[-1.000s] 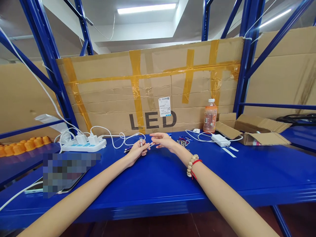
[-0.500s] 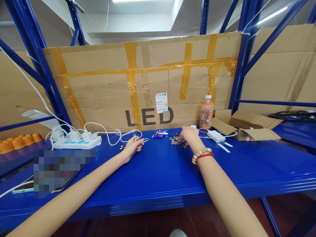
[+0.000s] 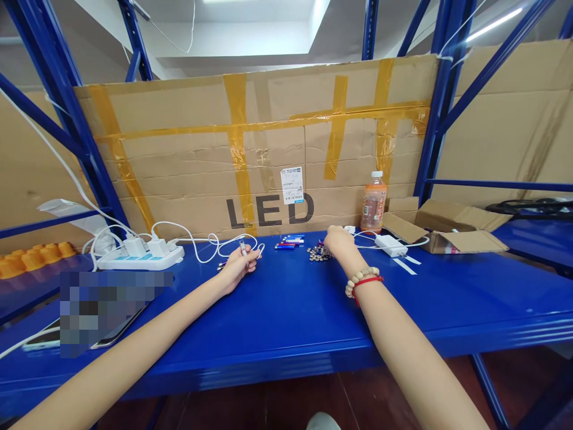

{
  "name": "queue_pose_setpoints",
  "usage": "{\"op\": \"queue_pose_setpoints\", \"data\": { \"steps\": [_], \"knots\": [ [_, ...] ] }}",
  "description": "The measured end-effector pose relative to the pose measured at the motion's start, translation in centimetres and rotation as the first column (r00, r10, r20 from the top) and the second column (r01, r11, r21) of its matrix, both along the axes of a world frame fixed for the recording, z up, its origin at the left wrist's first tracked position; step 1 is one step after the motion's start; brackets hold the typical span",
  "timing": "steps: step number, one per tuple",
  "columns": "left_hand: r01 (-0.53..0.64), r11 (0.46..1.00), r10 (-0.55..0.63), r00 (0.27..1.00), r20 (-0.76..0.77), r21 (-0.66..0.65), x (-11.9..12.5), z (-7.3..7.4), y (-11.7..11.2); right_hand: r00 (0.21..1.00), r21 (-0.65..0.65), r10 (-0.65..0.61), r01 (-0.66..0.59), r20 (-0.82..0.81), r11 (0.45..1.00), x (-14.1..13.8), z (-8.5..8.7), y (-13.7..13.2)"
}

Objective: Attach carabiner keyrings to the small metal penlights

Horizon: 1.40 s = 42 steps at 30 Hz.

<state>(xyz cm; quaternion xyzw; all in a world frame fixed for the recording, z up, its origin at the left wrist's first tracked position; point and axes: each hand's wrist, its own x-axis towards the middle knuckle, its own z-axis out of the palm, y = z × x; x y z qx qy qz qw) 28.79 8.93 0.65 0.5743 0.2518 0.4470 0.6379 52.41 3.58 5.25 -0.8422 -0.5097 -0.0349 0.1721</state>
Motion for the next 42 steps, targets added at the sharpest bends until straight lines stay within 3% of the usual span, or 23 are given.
{"op": "queue_pose_setpoints", "data": {
  "steps": [2,3,5,6,8,10,12,16,21,24,28,34,38,42],
  "knots": [
    [0.010,1.000,-0.010,1.000,0.015,0.003,0.0,0.1,-0.1,0.998,0.082,-0.057,0.056,0.009,0.995,-1.0,0.3,-0.2],
    [0.008,1.000,-0.008,1.000,0.019,0.001,0.0,0.1,-0.1,1.000,0.142,-0.013,0.013,-0.001,0.990,-1.8,0.4,-0.2],
    [-0.002,1.000,0.003,1.000,0.030,-0.007,0.0,0.1,0.0,0.955,0.252,0.284,-0.254,-0.091,0.934,-3.6,0.4,0.0],
    [-0.008,1.000,0.008,0.999,0.036,-0.012,0.0,0.1,0.0,0.883,0.304,0.441,-0.380,-0.161,0.873,-4.6,0.2,0.1],
    [-0.011,1.000,0.011,0.999,0.053,-0.014,0.0,0.0,0.2,0.665,0.393,0.672,-0.552,-0.325,0.736,-6.7,-0.4,0.3],
    [-0.013,1.000,0.013,0.998,0.067,-0.008,0.0,0.0,0.2,0.472,0.481,0.782,-0.616,-0.408,0.623,-8.5,-1.1,0.6],
    [-0.026,1.000,0.026,0.997,0.067,-0.003,0.0,-0.1,0.2,0.411,0.537,0.812,-0.611,-0.414,0.582,-9.8,-1.8,0.8],
    [-0.027,1.000,0.027,0.999,0.027,0.016,0.1,-0.3,0.1,0.459,0.581,0.817,-0.578,-0.348,0.572,-10.5,-2.7,1.3],
    [0.000,1.000,0.000,0.999,0.032,0.002,0.3,0.1,-0.1,0.459,0.626,0.828,-0.552,-0.323,0.551,-9.9,-3.0,1.5],
    [-0.022,1.000,0.022,1.000,0.012,-0.013,0.3,0.4,-0.3,0.529,0.570,0.825,-0.623,-0.200,0.537,-9.9,-3.0,1.4],
    [-0.091,0.991,0.099,0.992,-0.080,0.094,0.2,0.5,-0.5,0.619,0.495,0.785,-0.688,0.018,0.532,-9.9,-3.2,1.3],
    [-0.145,0.971,0.171,0.977,-0.129,0.191,0.2,0.0,-0.5,0.620,0.350,0.762,-0.767,0.189,0.538,-9.4,-3.1,1.3],
    [-0.118,0.967,0.151,0.979,-0.136,0.225,0.2,0.2,-0.6,0.644,0.301,0.741,-0.757,0.191,0.580,-9.4,-3.0,1.1],
    [-0.163,0.961,0.194,0.973,-0.127,0.223,0.2,0.5,-0.7,0.656,0.386,0.751,-0.715,0.079,0.583,-9.5,-3.1,1.2]
  ]
}}
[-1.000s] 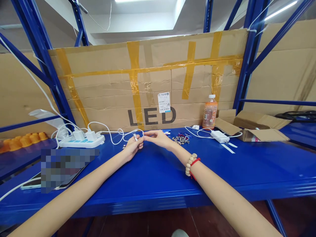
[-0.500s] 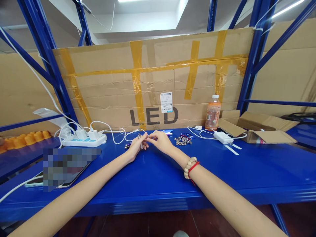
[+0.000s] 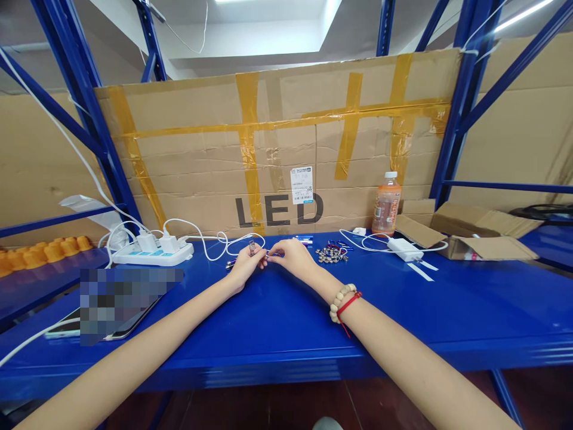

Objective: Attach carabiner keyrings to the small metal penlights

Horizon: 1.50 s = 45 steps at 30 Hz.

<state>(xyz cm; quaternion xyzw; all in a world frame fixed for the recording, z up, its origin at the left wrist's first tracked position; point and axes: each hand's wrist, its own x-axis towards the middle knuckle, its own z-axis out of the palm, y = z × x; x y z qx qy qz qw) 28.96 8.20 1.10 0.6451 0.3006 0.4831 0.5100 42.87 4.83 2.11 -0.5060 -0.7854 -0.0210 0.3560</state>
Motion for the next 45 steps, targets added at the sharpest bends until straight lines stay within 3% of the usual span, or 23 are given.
{"op": "queue_pose_setpoints", "data": {
  "steps": [3,9,14,18,23,27,33,37,41,45],
  "knots": [
    [-0.037,0.999,0.037,0.999,0.007,0.040,-0.1,-0.1,0.2,0.997,0.021,0.023,-0.021,-0.069,1.000,0.0,-0.1,0.3],
    [-0.024,0.983,0.037,0.997,-0.066,0.180,-0.3,-0.5,0.8,0.976,0.052,-0.014,0.002,0.217,0.999,0.0,0.0,0.1],
    [-0.003,0.941,0.062,0.985,-0.163,0.337,-0.5,-0.4,0.8,0.950,0.006,-0.023,0.023,0.311,1.000,0.0,0.1,-0.2],
    [0.020,0.929,0.051,0.982,-0.182,0.369,-0.5,-0.5,0.9,0.939,0.018,-0.059,0.057,0.337,0.998,0.0,0.0,-0.1],
    [0.037,0.933,0.026,0.985,-0.170,0.359,-0.4,-0.7,1.0,0.958,0.055,-0.016,0.000,0.287,0.998,0.1,-0.2,0.1],
    [0.072,0.960,-0.036,0.990,-0.133,0.270,-0.3,-0.5,0.7,0.981,0.067,0.037,-0.050,0.193,0.996,0.1,-0.1,0.0],
    [0.150,0.980,-0.128,0.978,-0.163,0.133,0.0,-0.4,0.0,0.996,0.158,-0.077,0.081,-0.036,0.984,0.3,0.6,-0.2],
    [0.166,0.952,-0.091,0.955,-0.282,0.258,-0.1,-0.8,0.2,0.990,0.187,-0.056,0.080,-0.131,0.979,0.0,0.7,-0.3],
    [0.193,0.912,-0.053,0.931,-0.361,0.363,-0.2,-1.0,0.5,0.998,0.207,0.013,0.001,-0.068,0.978,-0.4,0.6,-0.4],
    [0.198,0.908,-0.053,0.929,-0.367,0.370,-0.1,-1.0,0.6,0.999,0.205,0.034,-0.032,-0.005,0.978,-0.4,0.4,-0.3]
  ]
}}
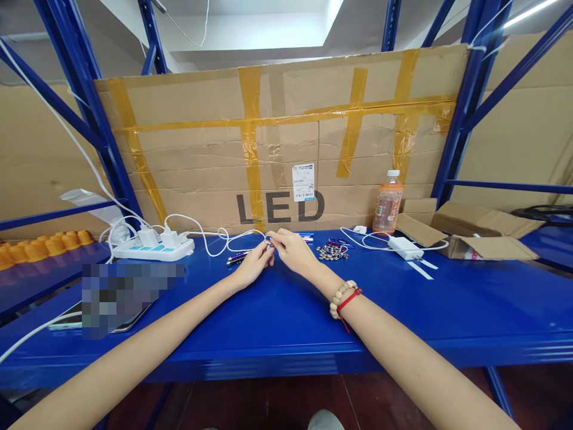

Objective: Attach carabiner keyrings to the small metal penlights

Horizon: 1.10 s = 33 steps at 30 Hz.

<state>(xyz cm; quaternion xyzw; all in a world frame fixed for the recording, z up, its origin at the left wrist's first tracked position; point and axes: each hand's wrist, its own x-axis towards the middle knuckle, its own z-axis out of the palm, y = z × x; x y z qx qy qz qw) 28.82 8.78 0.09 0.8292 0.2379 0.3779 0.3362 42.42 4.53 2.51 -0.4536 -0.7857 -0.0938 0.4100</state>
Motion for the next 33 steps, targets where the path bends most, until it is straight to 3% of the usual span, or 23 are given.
{"op": "queue_pose_setpoints", "data": {
  "steps": [8,11,16,21,28,33],
  "knots": [
    [-0.006,0.998,0.011,0.997,0.080,-0.060,0.1,-0.4,0.4,1.000,0.000,-0.015,0.015,-0.004,1.000,0.4,-0.4,0.6],
    [-0.077,0.997,0.077,0.993,0.085,0.000,-0.1,-0.2,0.3,0.998,-0.046,0.005,-0.008,-0.065,0.999,0.4,-0.6,0.8],
    [-0.188,0.972,0.194,0.981,-0.031,0.138,-0.4,-0.2,0.5,0.943,-0.242,0.059,-0.144,-0.328,0.960,0.2,-1.3,1.0],
    [-0.220,0.945,0.247,0.965,-0.086,0.244,-0.3,-0.7,1.0,0.932,-0.329,0.091,-0.213,-0.352,0.920,0.3,-1.4,1.0],
    [-0.441,0.864,0.467,0.883,-0.056,0.243,-0.7,-0.3,1.0,0.912,-0.419,-0.234,0.077,-0.336,0.905,2.1,-1.5,1.7],
    [-0.403,0.882,0.444,0.884,-0.145,0.245,-0.5,-0.2,0.5,0.884,-0.461,-0.421,0.293,-0.203,0.838,3.2,-1.9,1.9]
  ]
}}
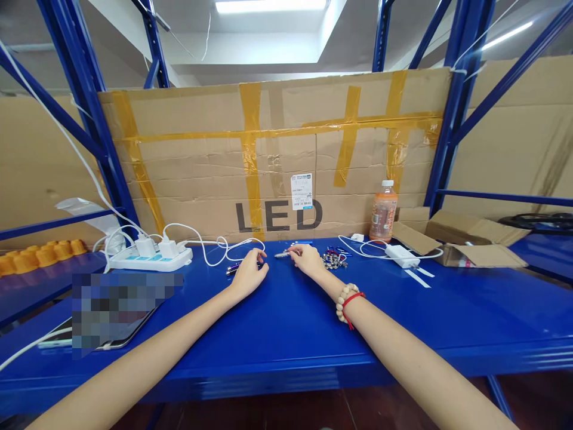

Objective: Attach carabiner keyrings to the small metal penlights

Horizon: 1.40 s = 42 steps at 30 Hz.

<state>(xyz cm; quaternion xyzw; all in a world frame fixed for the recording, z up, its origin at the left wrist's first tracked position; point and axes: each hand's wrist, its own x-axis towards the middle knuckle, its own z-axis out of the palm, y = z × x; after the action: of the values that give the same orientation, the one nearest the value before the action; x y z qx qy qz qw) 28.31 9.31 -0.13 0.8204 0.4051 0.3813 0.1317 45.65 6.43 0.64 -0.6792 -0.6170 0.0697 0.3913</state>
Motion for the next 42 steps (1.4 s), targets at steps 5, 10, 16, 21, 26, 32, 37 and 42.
{"op": "queue_pose_setpoints", "data": {
  "steps": [5,10,16,21,26,32,37,42],
  "knots": [
    [0.064,0.998,-0.064,0.997,-0.037,-0.014,0.2,0.0,-0.5,0.967,0.056,-0.151,0.142,0.207,0.988,0.4,0.3,-0.5],
    [0.100,0.995,-0.099,0.991,-0.086,0.001,0.1,0.4,-0.9,0.949,-0.013,-0.199,0.209,0.243,0.978,0.8,0.7,-1.0],
    [-0.051,0.979,0.110,0.947,-0.302,0.198,-0.6,1.3,-1.2,0.930,-0.024,-0.208,0.226,0.305,0.974,0.8,0.8,-1.1],
    [-0.244,0.944,0.319,0.840,-0.438,0.220,-1.4,1.6,-0.8,0.931,0.057,-0.223,0.216,0.290,0.975,0.4,0.6,-1.0],
    [-0.268,0.940,0.338,0.807,-0.485,0.209,-1.3,1.5,-1.1,0.953,0.042,-0.221,0.217,0.210,0.975,-0.2,1.0,-1.5],
    [-0.316,0.892,0.441,0.765,-0.468,0.324,-1.2,1.2,-0.8,0.966,0.085,-0.191,0.178,0.177,0.980,-0.4,1.2,-1.5],
    [-0.281,0.911,0.405,0.739,-0.539,0.300,-1.5,1.1,-0.4,0.980,0.060,-0.158,0.152,0.124,0.987,-0.8,1.0,-1.4],
    [-0.118,0.981,0.180,0.842,-0.508,0.151,-1.0,1.1,-0.6,0.989,0.096,-0.101,0.091,0.107,0.991,-1.0,0.9,-1.3]
  ]
}}
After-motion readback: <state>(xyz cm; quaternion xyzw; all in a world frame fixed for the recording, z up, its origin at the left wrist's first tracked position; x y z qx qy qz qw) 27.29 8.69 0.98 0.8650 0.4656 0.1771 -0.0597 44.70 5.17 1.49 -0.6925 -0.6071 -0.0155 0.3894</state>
